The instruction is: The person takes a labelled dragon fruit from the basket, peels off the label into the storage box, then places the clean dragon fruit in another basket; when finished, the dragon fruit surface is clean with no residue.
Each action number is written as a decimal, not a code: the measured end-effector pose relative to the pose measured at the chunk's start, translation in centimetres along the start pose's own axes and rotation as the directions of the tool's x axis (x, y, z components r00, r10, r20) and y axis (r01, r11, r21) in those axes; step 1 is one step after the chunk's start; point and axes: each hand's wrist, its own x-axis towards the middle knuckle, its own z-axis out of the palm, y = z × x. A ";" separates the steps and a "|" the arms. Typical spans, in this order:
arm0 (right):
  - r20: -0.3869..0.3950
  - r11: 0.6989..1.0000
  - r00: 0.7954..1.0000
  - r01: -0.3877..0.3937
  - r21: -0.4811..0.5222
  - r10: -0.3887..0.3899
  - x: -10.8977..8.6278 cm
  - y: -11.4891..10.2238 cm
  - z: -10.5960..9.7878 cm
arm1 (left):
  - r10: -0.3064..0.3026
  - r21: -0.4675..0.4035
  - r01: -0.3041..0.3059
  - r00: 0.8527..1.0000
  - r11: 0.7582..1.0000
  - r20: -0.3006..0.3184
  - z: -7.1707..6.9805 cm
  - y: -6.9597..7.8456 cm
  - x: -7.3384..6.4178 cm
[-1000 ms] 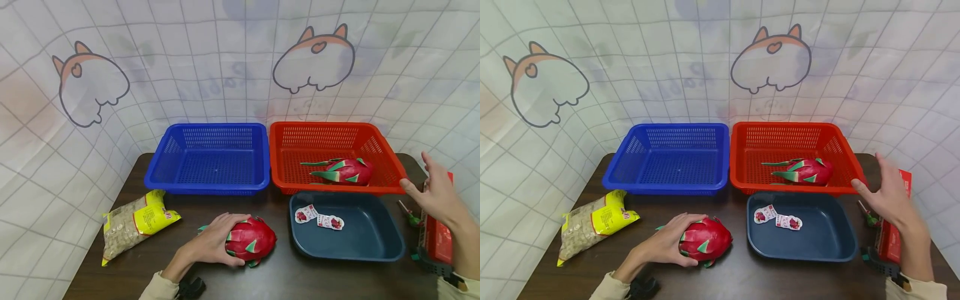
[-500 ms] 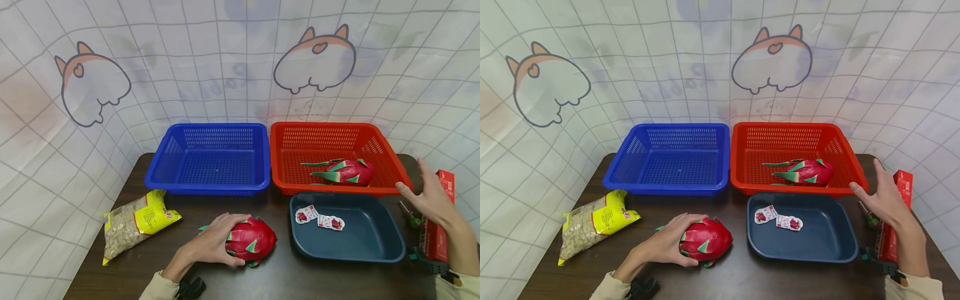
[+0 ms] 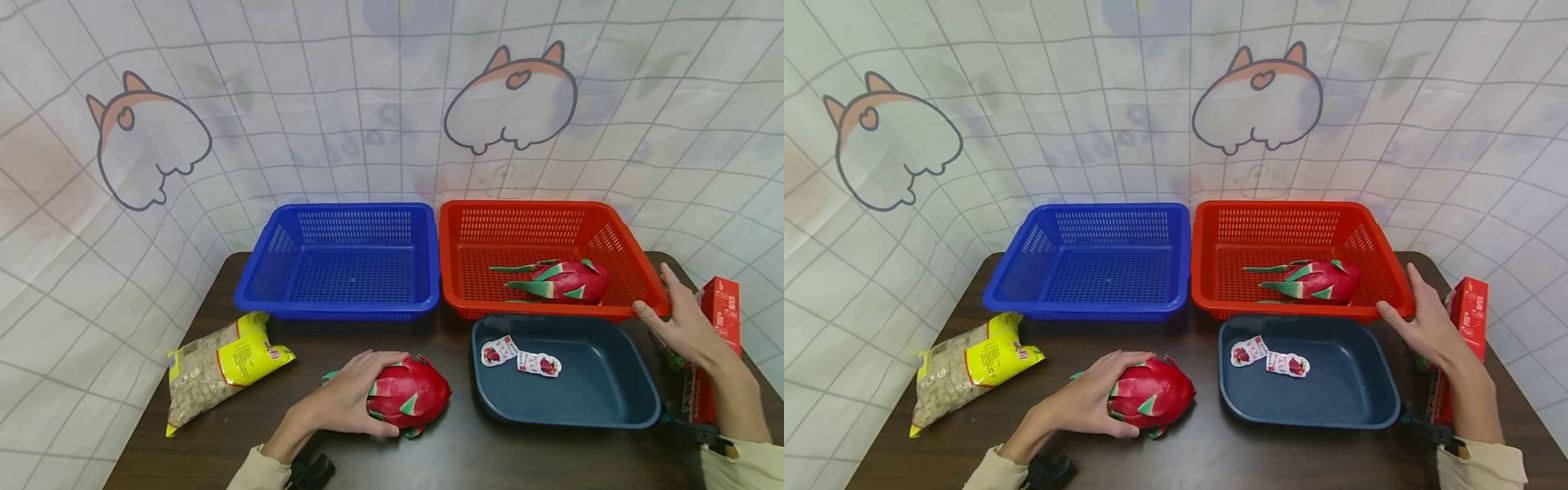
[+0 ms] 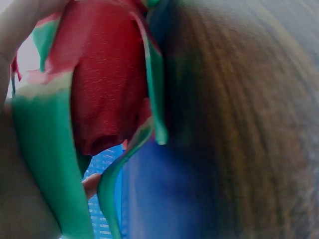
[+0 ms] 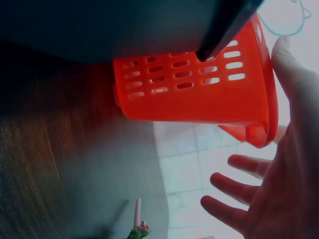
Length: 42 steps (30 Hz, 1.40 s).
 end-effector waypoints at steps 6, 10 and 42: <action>0.019 0.999 1.000 0.020 -0.028 -0.019 0.1 -0.2 0.1 | -0.015 -0.018 0.015 1.000 1.000 0.016 0.0 0.1 -0.1; 0.050 1.000 0.999 0.002 -0.027 -0.001 0.1 -0.4 0.0 | -0.036 -0.036 0.036 0.999 0.999 0.007 -0.1 0.3 -0.2; 0.107 0.994 0.989 -0.105 0.000 0.104 -0.4 -0.7 0.1 | 0.075 0.087 -0.050 0.944 0.995 -0.320 -3.9 5.1 0.7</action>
